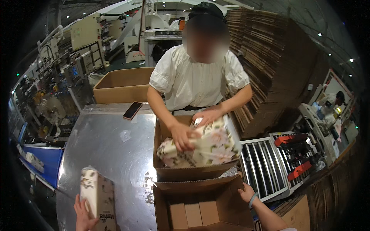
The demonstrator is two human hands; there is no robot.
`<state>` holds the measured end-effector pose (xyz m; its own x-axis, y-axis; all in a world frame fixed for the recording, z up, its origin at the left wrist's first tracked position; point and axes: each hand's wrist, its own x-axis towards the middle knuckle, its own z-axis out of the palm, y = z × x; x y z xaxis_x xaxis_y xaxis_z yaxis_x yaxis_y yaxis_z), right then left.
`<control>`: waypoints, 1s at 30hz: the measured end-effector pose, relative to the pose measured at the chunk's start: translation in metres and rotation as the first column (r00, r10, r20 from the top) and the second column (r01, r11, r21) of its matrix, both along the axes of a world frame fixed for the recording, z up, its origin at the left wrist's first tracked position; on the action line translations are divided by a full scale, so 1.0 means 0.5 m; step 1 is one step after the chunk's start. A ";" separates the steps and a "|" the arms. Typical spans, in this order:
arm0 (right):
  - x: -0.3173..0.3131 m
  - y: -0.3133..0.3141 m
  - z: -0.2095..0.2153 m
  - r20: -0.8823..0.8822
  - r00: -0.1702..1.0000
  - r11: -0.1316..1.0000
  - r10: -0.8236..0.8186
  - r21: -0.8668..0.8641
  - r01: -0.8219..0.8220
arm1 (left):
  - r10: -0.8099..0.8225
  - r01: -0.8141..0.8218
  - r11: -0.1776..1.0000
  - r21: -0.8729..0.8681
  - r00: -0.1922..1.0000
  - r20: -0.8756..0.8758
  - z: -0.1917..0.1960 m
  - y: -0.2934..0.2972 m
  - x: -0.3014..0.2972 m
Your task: The person places packaged tissue boxes into cardboard boxes at a factory workstation, arranges them, and moves the filled boxes onto a conveyor belt.
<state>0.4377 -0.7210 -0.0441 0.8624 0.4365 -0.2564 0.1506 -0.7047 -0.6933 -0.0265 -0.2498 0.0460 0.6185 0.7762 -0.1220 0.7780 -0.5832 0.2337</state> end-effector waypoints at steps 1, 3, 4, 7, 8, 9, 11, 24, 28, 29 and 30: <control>-0.007 0.008 0.002 0.039 0.999 0.998 0.022 -0.053 -0.020 | -0.009 0.012 0.999 0.033 0.995 -0.104 0.006 0.000 0.017; 0.009 -0.026 -0.048 0.047 0.998 0.994 0.047 0.093 -0.051 | -0.083 0.085 0.996 0.039 0.994 -0.072 -0.034 0.044 0.083; 0.009 -0.032 -0.058 0.003 0.998 0.974 0.067 0.216 -0.066 | -0.002 0.010 0.998 0.067 0.994 -0.112 -0.035 0.044 0.153; -0.008 -0.008 -0.008 0.004 0.999 0.999 0.044 0.014 -0.044 | 0.034 -0.028 0.991 0.127 0.998 -0.044 -0.042 0.042 0.200; -0.006 -0.007 -0.012 0.048 0.996 0.993 0.069 0.094 -0.074 | 0.029 -0.033 0.989 0.146 0.999 0.028 -0.032 0.028 0.200; 0.000 -0.013 -0.028 0.095 0.992 0.977 0.087 0.185 -0.104 | -0.008 -0.023 0.970 0.241 0.992 0.124 0.004 0.004 0.215; 0.017 -0.036 -0.087 0.221 0.971 0.993 0.086 0.059 -0.102 | -0.143 -0.013 0.918 0.396 0.922 0.360 0.108 -0.049 0.254; 0.025 -0.006 -0.115 -0.310 0.947 0.804 0.079 0.582 0.124 | -0.702 0.692 0.703 0.161 0.641 0.311 0.238 -0.401 0.321; 0.020 0.007 -0.093 -0.406 0.912 0.726 0.052 0.643 0.245 | -0.757 0.906 0.411 -0.106 0.404 0.513 0.000 -0.445 0.424; 0.005 0.021 -0.072 -0.467 0.883 0.698 0.052 0.649 0.302 | -0.829 0.928 0.353 -0.116 0.368 0.420 -0.048 -0.468 0.446; 0.009 0.021 -0.082 -0.427 0.904 0.720 -0.008 0.625 0.301 | -0.892 0.889 0.339 -0.310 0.408 0.196 -0.098 -0.502 0.484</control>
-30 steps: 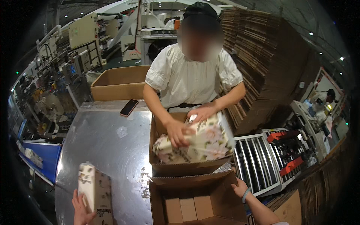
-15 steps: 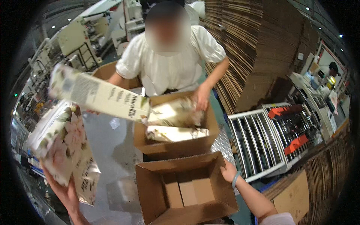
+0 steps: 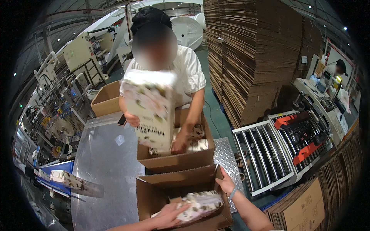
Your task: The person places packaged tissue boxes into cardboard boxes at a factory workstation, arranges them, and moves the filled boxes onto a conveyor belt.
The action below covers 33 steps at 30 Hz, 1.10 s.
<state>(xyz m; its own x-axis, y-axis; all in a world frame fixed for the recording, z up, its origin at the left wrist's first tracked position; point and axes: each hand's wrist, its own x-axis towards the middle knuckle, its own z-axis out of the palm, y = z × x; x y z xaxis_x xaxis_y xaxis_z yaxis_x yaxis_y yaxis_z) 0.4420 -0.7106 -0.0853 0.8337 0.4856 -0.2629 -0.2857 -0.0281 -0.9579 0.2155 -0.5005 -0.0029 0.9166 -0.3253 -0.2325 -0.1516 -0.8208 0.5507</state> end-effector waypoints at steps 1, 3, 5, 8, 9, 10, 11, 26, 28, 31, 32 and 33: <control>-0.003 -0.009 -0.005 -0.007 1.000 1.000 -0.011 -0.019 0.011 | -0.045 0.047 0.997 -0.053 0.998 0.045 -0.045 -0.038 0.029; -0.015 0.002 0.061 -0.001 1.000 0.999 -0.010 -0.040 0.010 | -0.232 0.232 0.972 -0.022 0.958 -0.165 -0.190 -0.100 0.044; -0.027 -0.003 0.051 0.247 0.969 0.991 0.019 -0.130 0.013 | -0.325 0.325 0.943 0.071 0.946 -0.014 -0.356 -0.150 0.043; -0.026 -0.022 0.060 0.083 0.996 1.000 -0.023 -0.016 0.025 | 0.100 -0.066 0.995 0.075 0.701 -0.706 -0.422 -0.206 0.116; -0.026 -0.012 0.092 0.086 0.996 0.998 0.012 -0.066 -0.006 | -0.025 0.133 0.984 0.118 0.758 -0.652 -0.449 -0.199 0.114; -0.030 -0.002 0.109 0.088 0.995 0.992 0.051 -0.116 -0.040 | -0.158 0.320 0.931 0.174 0.784 -0.600 -0.475 -0.190 0.114; -0.030 -0.001 0.101 0.073 0.996 0.994 0.057 -0.095 -0.050 | -0.233 0.356 0.924 0.139 0.812 -0.535 -0.493 -0.193 0.127; 0.005 -0.033 0.030 0.051 0.979 0.979 0.196 -0.062 -0.193 | 0.832 -0.972 -0.159 0.172 -0.038 0.553 0.047 0.840 -0.286; -0.005 -0.025 0.057 0.015 0.982 0.981 0.189 -0.056 -0.188 | 0.899 -0.886 -0.232 0.400 -0.039 0.435 0.024 0.930 -0.345; -0.016 -0.012 0.078 0.040 0.985 0.980 0.167 -0.117 -0.161 | 0.922 -0.924 -0.178 0.339 -0.037 0.385 -0.002 0.966 -0.361; -0.014 0.001 0.087 0.007 0.984 0.977 0.178 -0.118 -0.176 | 0.889 -0.902 -0.204 0.379 -0.009 0.457 -0.022 0.994 -0.378; -0.019 -0.014 0.094 0.002 0.989 0.978 0.145 -0.151 -0.143 | 0.910 -0.919 -0.243 0.312 -0.105 0.401 0.001 0.936 -0.325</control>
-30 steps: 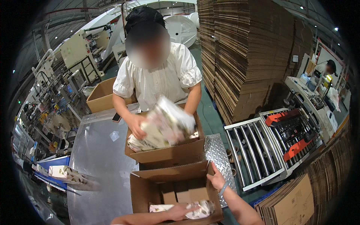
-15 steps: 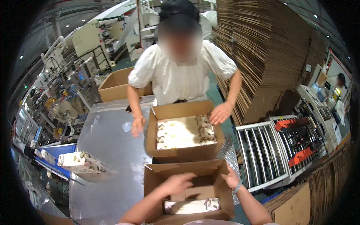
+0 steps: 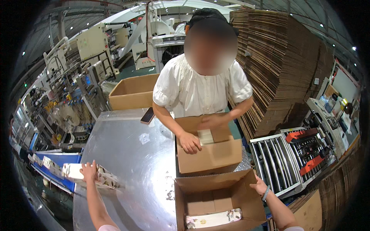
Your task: The person places packaged tissue boxes into cardboard boxes at a factory workstation, arranges them, and moves the filled boxes onto a conveyor belt.
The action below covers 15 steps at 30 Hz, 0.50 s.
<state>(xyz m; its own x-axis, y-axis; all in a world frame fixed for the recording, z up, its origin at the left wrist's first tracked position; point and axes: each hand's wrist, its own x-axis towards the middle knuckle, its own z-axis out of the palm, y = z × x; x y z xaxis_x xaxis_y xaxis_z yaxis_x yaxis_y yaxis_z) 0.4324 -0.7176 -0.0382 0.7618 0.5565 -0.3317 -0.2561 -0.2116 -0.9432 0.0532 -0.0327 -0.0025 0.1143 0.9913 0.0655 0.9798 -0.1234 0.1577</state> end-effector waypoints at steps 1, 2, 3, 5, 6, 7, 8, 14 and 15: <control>0.000 -0.004 0.004 -0.005 1.000 1.000 -0.010 -0.014 0.010 | -0.027 0.027 1.000 0.009 0.999 0.036 0.035 -0.068 0.031; 0.006 0.005 0.000 -0.017 1.000 1.000 0.004 -0.013 -0.004 | -0.032 0.029 0.999 0.033 0.997 0.065 0.063 -0.131 0.030; 0.019 -0.010 -0.034 0.003 1.000 0.996 -0.008 0.091 0.007 | -0.076 0.073 0.996 0.056 0.996 0.051 0.049 -0.173 0.027; 0.022 -0.014 -0.033 0.041 0.999 1.000 0.008 -0.005 -0.008 | -0.170 0.170 0.985 0.016 0.985 0.028 0.041 -0.291 0.006; 0.018 -0.008 -0.018 0.060 0.998 0.998 0.033 -0.046 -0.031 | -0.282 0.283 0.957 -0.055 0.959 0.034 0.051 -0.344 -0.022; 0.000 -0.012 0.002 0.048 0.999 0.997 0.012 -0.072 -0.009 | -0.329 0.333 0.936 -0.113 0.943 0.049 0.046 -0.380 -0.044; -0.003 0.003 0.016 0.058 0.998 0.998 -0.001 -0.058 0.005 | -0.378 0.376 0.922 -0.097 0.926 -0.007 0.057 -0.399 -0.067; 0.029 -0.007 -0.093 0.154 0.985 0.976 0.081 0.188 -0.109 | -0.320 0.313 0.947 -0.076 0.941 -0.108 0.076 -0.385 0.067; 0.008 0.005 -0.078 0.136 0.987 0.985 0.080 0.138 -0.099 | -0.335 0.331 0.942 -0.064 0.940 -0.072 0.085 -0.406 0.073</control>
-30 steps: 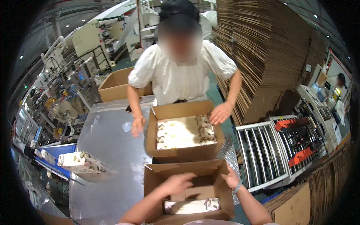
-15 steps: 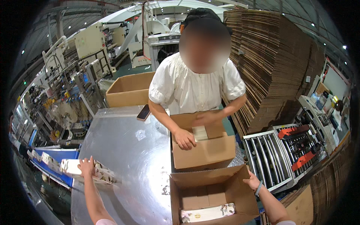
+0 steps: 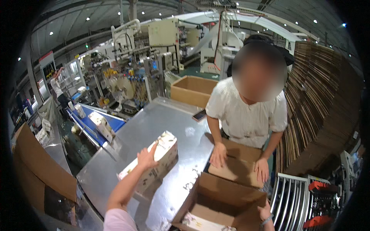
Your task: The person places packaged tissue boxes into cardboard boxes at a factory workstation, arranges them, and moves the filled boxes onto a conveyor belt.
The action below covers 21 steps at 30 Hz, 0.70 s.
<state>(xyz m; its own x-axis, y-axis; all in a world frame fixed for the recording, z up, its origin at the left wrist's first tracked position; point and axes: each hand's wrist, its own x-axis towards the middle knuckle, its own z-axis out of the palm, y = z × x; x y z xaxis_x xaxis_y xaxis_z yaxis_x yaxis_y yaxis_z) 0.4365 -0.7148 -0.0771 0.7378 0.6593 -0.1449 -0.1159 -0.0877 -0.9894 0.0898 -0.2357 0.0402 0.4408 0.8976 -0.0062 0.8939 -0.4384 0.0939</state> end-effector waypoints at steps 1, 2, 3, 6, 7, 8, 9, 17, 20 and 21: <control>-0.005 0.003 0.010 -0.015 1.000 0.999 -0.019 -0.051 0.018 | -0.059 0.057 0.998 0.029 0.997 0.056 0.028 -0.039 0.009; 0.008 -0.010 0.016 0.018 1.000 0.998 -0.008 -0.064 0.010 | -0.148 0.136 0.986 0.093 0.979 0.138 0.067 -0.094 0.025; 0.016 -0.016 0.019 0.047 0.999 0.998 -0.002 -0.057 0.004 | -0.246 0.211 0.961 0.182 0.947 0.205 0.129 -0.150 0.038; 0.040 -0.036 -0.009 0.021 0.999 0.998 -0.046 0.043 0.045 | -0.668 0.499 0.730 0.466 0.663 0.336 0.277 -0.310 0.064; 0.050 -0.037 -0.001 0.060 0.998 0.999 -0.010 0.044 0.008 | -0.752 0.584 0.654 0.481 0.570 0.331 0.296 -0.345 0.090; 0.050 -0.026 0.012 0.131 0.991 1.000 0.008 -0.010 -0.006 | -0.829 0.651 0.559 0.513 0.441 0.343 0.305 -0.379 0.108; 0.019 -0.010 0.084 0.145 0.988 0.983 -0.049 -0.170 0.074 | -0.892 0.745 0.437 0.504 0.290 0.346 0.295 -0.403 0.134; 0.035 -0.025 0.042 -0.084 0.964 0.968 -0.251 -0.009 0.251 | -0.947 0.926 0.282 -0.252 0.311 0.086 -0.087 -0.521 0.351; 0.002 -0.009 0.090 -0.071 0.953 0.956 -0.294 -0.040 0.292 | -0.943 0.805 0.302 -0.511 0.332 -0.035 -0.278 -0.599 0.429; 0.000 -0.012 0.083 -0.070 0.955 0.957 -0.289 -0.035 0.288 | -0.952 0.762 0.287 -0.581 0.294 -0.083 -0.326 -0.614 0.440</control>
<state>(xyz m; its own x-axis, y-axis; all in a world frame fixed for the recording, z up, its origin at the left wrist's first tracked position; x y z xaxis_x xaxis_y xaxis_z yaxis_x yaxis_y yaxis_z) 0.4364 -0.7210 -0.0357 0.8828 0.4157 -0.2188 -0.2120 -0.0631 -0.9752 0.3098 -0.5425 -0.1229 0.8099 -0.1632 -0.5633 -0.0165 -0.9665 0.2562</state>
